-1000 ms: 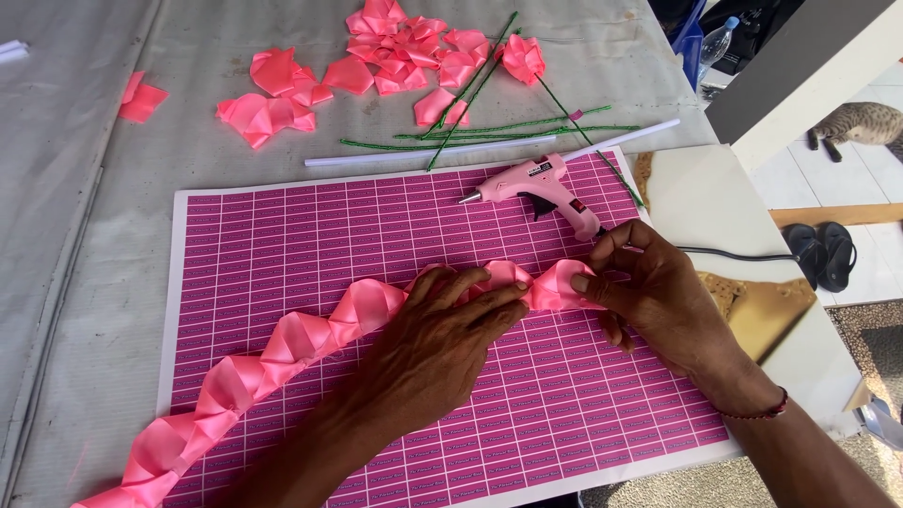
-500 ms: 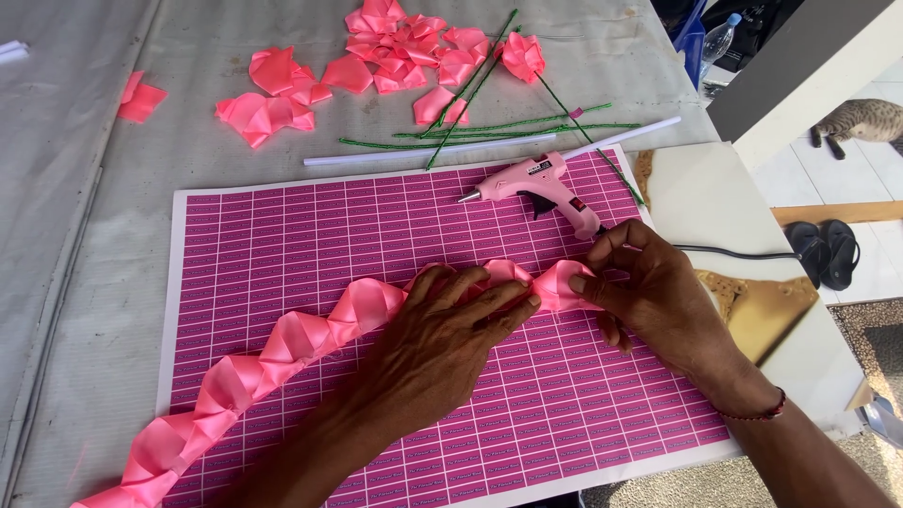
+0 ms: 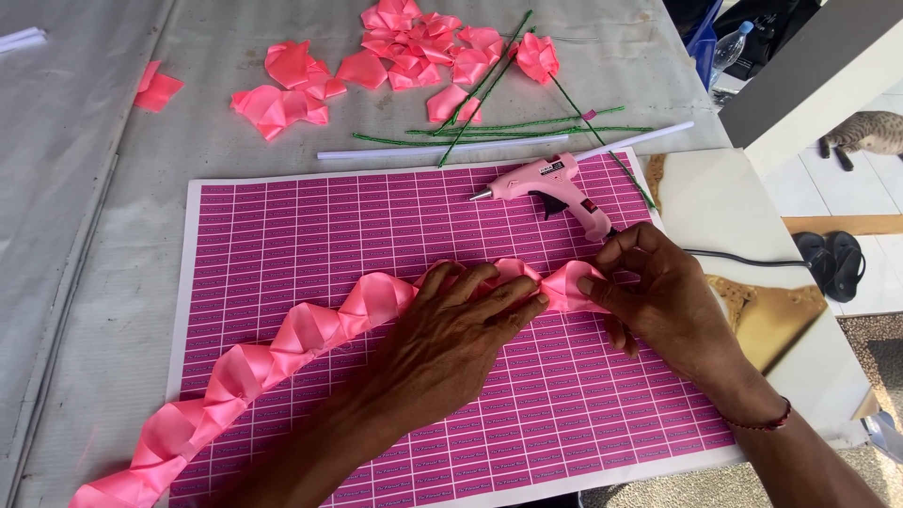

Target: Using a hot glue gun to assemble pink ribbon pieces into a decorative petal strip on a grid mat.

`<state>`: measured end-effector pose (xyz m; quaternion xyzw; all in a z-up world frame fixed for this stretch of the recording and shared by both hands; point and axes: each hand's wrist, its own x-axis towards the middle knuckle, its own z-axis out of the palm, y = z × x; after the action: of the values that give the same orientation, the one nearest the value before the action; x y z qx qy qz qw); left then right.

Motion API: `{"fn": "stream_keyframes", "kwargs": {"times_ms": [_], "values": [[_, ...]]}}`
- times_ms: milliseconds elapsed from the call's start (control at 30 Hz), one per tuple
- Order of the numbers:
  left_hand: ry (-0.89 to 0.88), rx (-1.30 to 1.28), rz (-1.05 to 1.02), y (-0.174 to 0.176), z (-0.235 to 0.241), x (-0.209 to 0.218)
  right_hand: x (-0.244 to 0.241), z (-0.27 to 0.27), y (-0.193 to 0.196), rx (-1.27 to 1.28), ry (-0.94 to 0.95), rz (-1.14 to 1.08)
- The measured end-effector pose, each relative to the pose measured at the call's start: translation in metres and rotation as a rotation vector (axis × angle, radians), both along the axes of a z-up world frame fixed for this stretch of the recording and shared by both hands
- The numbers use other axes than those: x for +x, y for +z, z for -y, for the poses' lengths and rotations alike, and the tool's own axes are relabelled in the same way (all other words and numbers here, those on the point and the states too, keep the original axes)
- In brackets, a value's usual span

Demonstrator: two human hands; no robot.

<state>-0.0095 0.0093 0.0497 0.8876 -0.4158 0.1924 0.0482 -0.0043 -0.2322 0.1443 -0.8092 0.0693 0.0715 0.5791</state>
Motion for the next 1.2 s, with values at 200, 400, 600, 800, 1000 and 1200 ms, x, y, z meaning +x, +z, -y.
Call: {"fn": "stream_keyframes", "kwargs": {"times_ms": [200, 400, 600, 800, 1000, 1200], "values": [[-0.148, -0.237, -0.13, 0.044, 0.0, -0.002, -0.003, 0.009, -0.015, -0.232, 0.068, 0.256], [-0.138, -0.229, -0.156, 0.045, 0.001, -0.003, -0.016, 0.011, -0.01, -0.793, 0.346, 0.766], [-0.13, -0.235, -0.129, 0.044, 0.0, -0.004, -0.016, 0.017, -0.025, -0.837, 0.573, 0.88], [-0.12, -0.227, -0.087, 0.036, 0.0, -0.004, -0.012, 0.019, -0.032, -0.828, 0.591, 0.861], [-0.114, -0.222, -0.065, 0.033, 0.0, -0.003, -0.006, 0.021, -0.036, -0.887, 0.647, 0.917], [-0.123, -0.21, -0.053, 0.036, 0.001, -0.002, -0.005, 0.014, -0.033, -1.004, 0.654, 0.905]]}}
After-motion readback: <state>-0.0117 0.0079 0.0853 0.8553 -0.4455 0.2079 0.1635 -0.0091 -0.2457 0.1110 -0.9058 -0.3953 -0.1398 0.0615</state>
